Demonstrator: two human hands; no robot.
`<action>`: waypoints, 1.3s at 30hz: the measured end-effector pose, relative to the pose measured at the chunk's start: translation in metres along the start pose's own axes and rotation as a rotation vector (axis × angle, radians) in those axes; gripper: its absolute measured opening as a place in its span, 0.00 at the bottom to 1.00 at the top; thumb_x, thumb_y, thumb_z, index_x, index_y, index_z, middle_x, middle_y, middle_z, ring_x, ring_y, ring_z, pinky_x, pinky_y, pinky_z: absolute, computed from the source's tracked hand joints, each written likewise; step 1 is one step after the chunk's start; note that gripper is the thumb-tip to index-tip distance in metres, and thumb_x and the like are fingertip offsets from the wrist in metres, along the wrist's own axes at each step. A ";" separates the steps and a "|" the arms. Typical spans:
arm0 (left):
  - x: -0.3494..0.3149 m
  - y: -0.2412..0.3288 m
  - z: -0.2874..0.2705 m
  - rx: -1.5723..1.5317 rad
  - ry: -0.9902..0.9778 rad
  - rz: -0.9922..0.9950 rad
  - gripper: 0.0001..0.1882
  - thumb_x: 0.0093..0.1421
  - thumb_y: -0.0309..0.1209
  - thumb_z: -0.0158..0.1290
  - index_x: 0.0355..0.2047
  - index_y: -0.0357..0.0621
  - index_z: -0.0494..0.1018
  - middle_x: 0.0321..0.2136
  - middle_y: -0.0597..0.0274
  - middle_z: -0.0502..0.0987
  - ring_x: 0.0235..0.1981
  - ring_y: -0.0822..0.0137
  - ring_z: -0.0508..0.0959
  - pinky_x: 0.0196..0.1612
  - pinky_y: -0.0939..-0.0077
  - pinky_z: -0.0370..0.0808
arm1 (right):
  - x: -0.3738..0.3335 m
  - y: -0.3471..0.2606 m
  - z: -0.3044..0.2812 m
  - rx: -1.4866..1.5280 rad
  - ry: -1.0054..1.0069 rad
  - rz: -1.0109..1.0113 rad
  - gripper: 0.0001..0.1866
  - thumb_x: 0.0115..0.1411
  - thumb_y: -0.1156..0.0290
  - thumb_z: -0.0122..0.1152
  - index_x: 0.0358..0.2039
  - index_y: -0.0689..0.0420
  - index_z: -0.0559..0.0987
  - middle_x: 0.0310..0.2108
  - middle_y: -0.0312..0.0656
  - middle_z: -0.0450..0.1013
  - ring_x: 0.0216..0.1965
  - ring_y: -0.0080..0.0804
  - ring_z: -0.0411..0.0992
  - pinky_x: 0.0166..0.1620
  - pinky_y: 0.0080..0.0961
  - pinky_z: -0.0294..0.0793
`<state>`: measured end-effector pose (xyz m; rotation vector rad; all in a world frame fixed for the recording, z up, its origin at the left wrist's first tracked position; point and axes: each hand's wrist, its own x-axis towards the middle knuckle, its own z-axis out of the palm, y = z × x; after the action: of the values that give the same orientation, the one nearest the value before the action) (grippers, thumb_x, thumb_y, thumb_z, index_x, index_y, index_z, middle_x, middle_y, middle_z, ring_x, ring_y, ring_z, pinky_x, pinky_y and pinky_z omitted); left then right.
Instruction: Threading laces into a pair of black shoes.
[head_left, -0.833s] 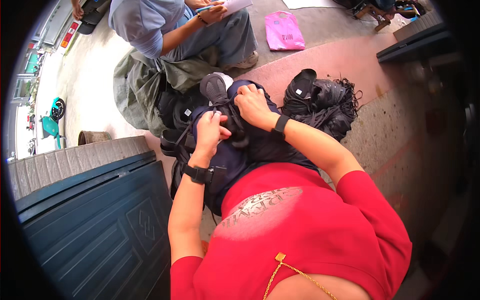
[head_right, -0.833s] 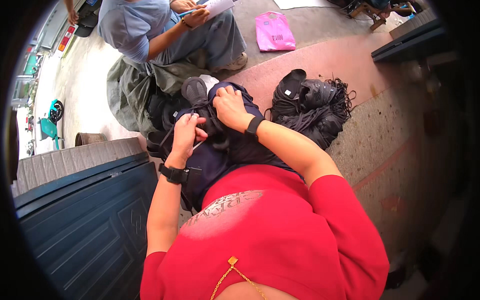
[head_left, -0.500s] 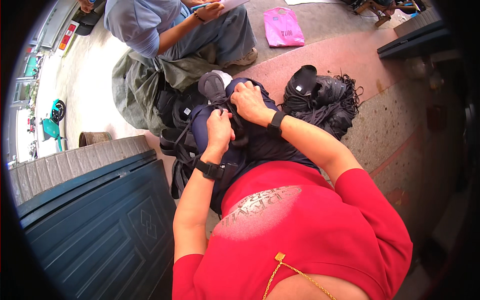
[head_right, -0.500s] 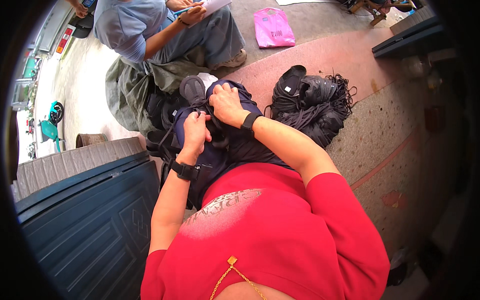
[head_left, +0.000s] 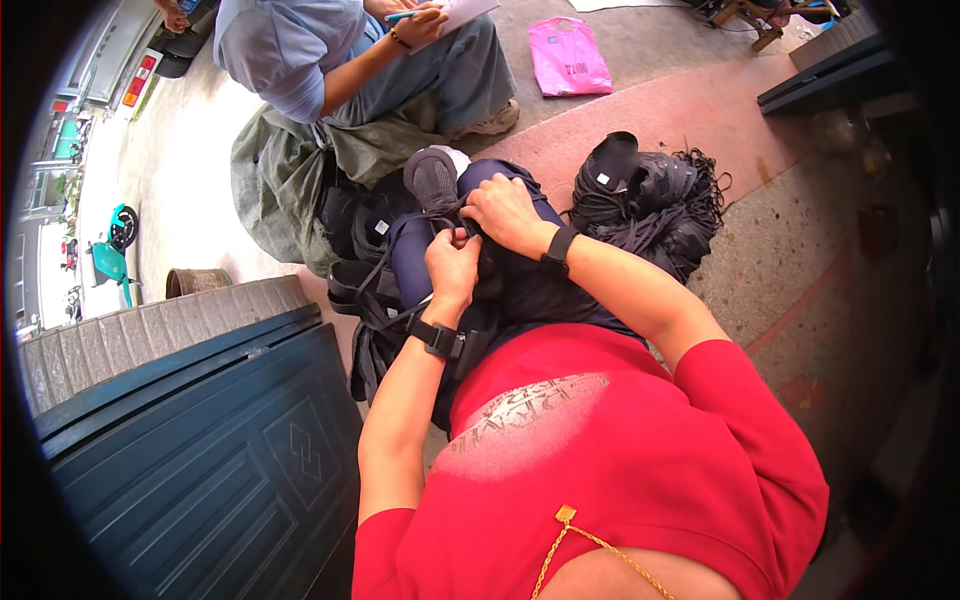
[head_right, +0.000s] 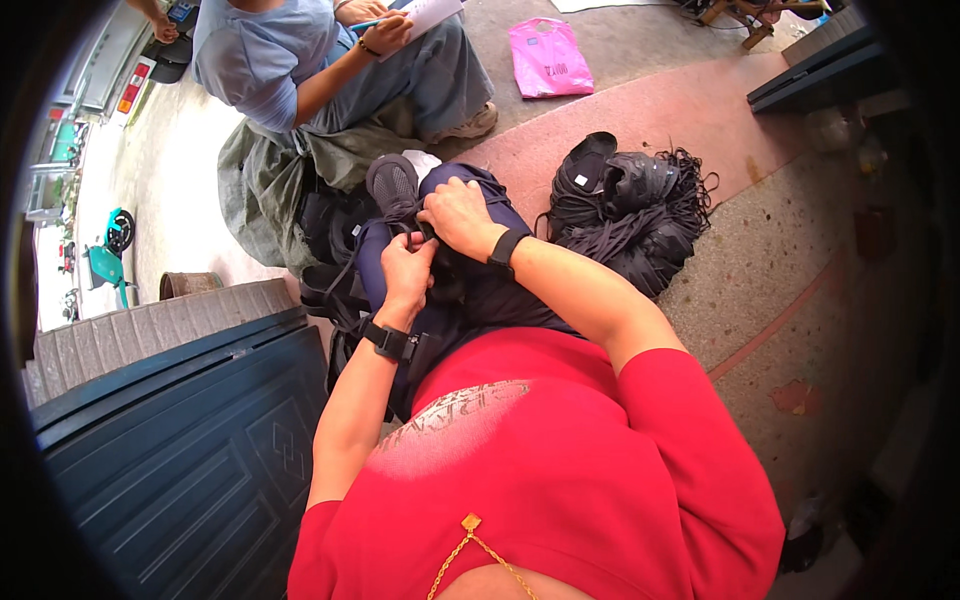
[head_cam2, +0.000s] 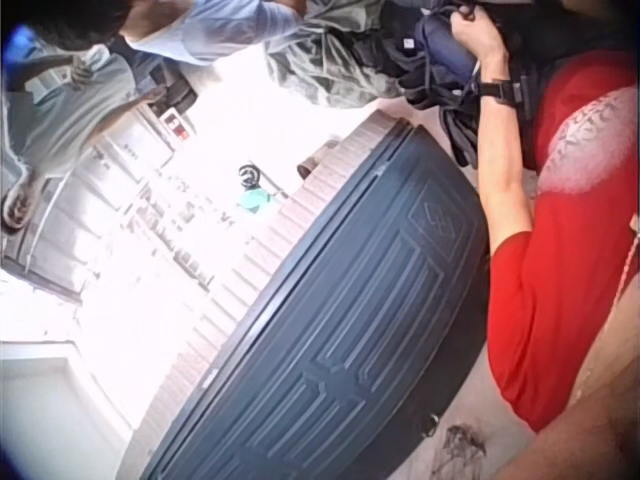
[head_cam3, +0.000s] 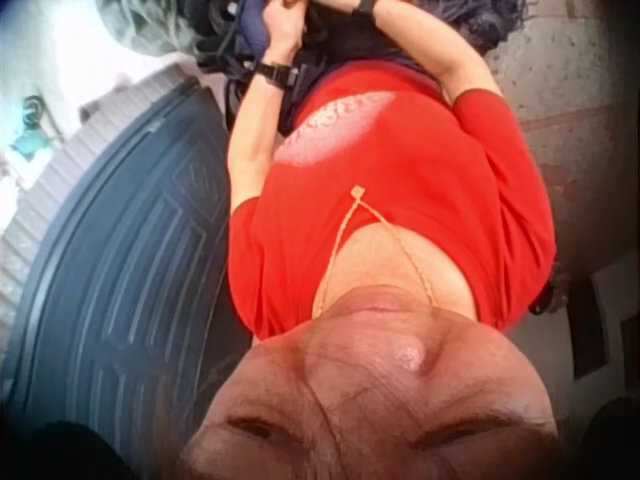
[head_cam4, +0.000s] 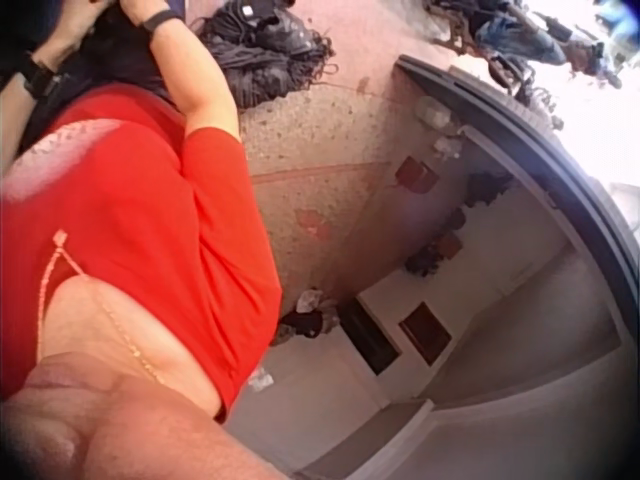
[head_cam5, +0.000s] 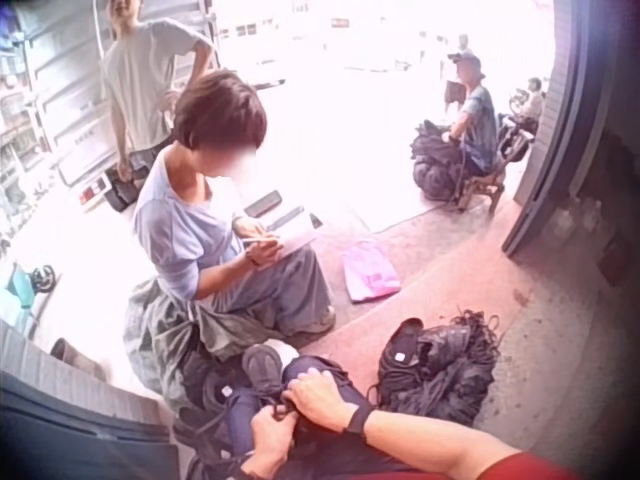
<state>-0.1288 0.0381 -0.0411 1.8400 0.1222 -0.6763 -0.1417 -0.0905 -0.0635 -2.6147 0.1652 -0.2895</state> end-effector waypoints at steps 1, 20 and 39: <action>-0.004 0.000 -0.002 0.002 0.003 -0.001 0.09 0.49 0.25 0.55 0.29 0.34 0.69 0.20 0.64 0.71 0.12 0.76 0.66 0.13 0.81 0.62 | -0.001 -0.002 -0.001 0.012 -0.082 -0.021 0.10 0.51 0.62 0.52 0.25 0.52 0.78 0.27 0.40 0.71 0.34 0.38 0.66 0.36 0.35 0.62; 0.078 0.058 -0.015 0.856 -0.017 0.832 0.08 0.51 0.27 0.44 0.26 0.40 0.73 0.23 0.46 0.74 0.28 0.47 0.75 0.32 0.58 0.73 | 0.001 -0.011 0.003 -0.111 0.002 -0.159 0.10 0.48 0.65 0.52 0.22 0.59 0.75 0.28 0.48 0.67 0.35 0.43 0.64 0.35 0.38 0.62; 0.086 0.081 -0.028 0.103 -0.477 0.022 0.18 0.54 0.32 0.52 0.45 0.43 0.68 0.21 0.69 0.69 0.14 0.80 0.63 0.11 0.85 0.55 | 0.011 -0.012 -0.009 -0.119 -0.145 -0.305 0.08 0.43 0.70 0.54 0.26 0.57 0.72 0.25 0.42 0.70 0.32 0.38 0.67 0.31 0.35 0.63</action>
<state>-0.0147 0.0124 -0.0107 1.7237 -0.2492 -1.1017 -0.1327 -0.0862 -0.0478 -2.7640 -0.2762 -0.1972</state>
